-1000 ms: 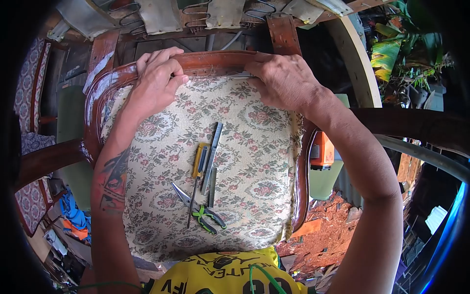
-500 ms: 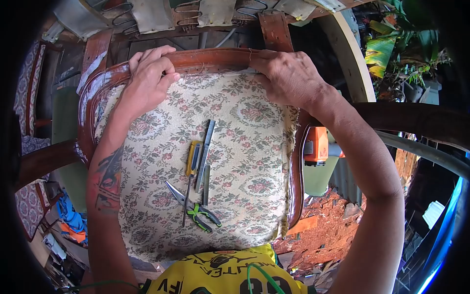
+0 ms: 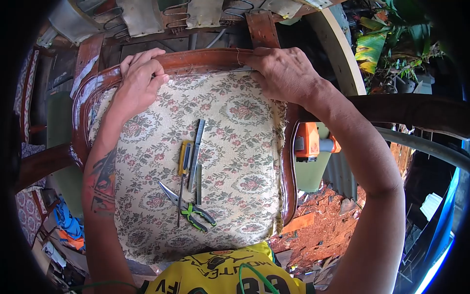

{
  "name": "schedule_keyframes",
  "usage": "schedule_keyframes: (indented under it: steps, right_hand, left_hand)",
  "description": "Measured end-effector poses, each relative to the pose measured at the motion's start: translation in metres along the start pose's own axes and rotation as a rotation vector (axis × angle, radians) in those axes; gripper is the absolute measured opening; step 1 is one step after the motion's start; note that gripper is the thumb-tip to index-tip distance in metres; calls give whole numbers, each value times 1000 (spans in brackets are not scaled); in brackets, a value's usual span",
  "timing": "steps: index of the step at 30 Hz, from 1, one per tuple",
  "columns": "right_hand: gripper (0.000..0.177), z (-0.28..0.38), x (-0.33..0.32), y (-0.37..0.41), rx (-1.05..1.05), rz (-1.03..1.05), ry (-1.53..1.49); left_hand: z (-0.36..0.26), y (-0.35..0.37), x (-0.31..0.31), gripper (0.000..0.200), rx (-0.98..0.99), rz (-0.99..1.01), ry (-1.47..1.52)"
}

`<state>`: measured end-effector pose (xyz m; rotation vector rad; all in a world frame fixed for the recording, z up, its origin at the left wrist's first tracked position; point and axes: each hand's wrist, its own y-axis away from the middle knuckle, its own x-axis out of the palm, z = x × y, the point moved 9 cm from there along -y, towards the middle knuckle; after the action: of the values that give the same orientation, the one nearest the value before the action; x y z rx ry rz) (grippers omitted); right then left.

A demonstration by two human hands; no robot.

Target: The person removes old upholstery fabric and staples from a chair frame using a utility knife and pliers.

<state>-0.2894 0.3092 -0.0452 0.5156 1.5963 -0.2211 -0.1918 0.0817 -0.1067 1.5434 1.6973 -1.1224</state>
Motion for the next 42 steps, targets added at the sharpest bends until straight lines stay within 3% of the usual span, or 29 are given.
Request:
schedule_keyframes:
  steps: [9,22,26,28,29,31,35,38,42]
  right_hand:
    - [31,5,-6,-2,-12,45,82]
    - [33,-21,-5,16,62,94,97]
    - [32,-18,-10,15,54,41,50]
    - [31,-15,-15,15,68,56,70]
    - [31,-12,-15,16,66,57,71]
    - [39,-7,-20,17,86,13,56]
    - [47,-1,-17,17,71,99,94]
    - [40,5,-24,16,68,61,116]
    - [46,3,-21,17,78,86,134]
  left_hand:
    - [1,1,-1,15,6,-13,0]
    - [-2,1,2,13,53,-81,-21]
    - [-11,-18,6,15,-78,-112,-70]
    - [-58,-26,5,19,246,-287,-57]
    - [-67,-29,13,19,244,-288,-57]
    - [-79,-38,47,20,212,-103,57]
    - [-78,-43,56,15,117,-109,201]
    - [-79,-41,58,10,133,-105,180]
    - [-81,-39,60,5,155,-184,137]
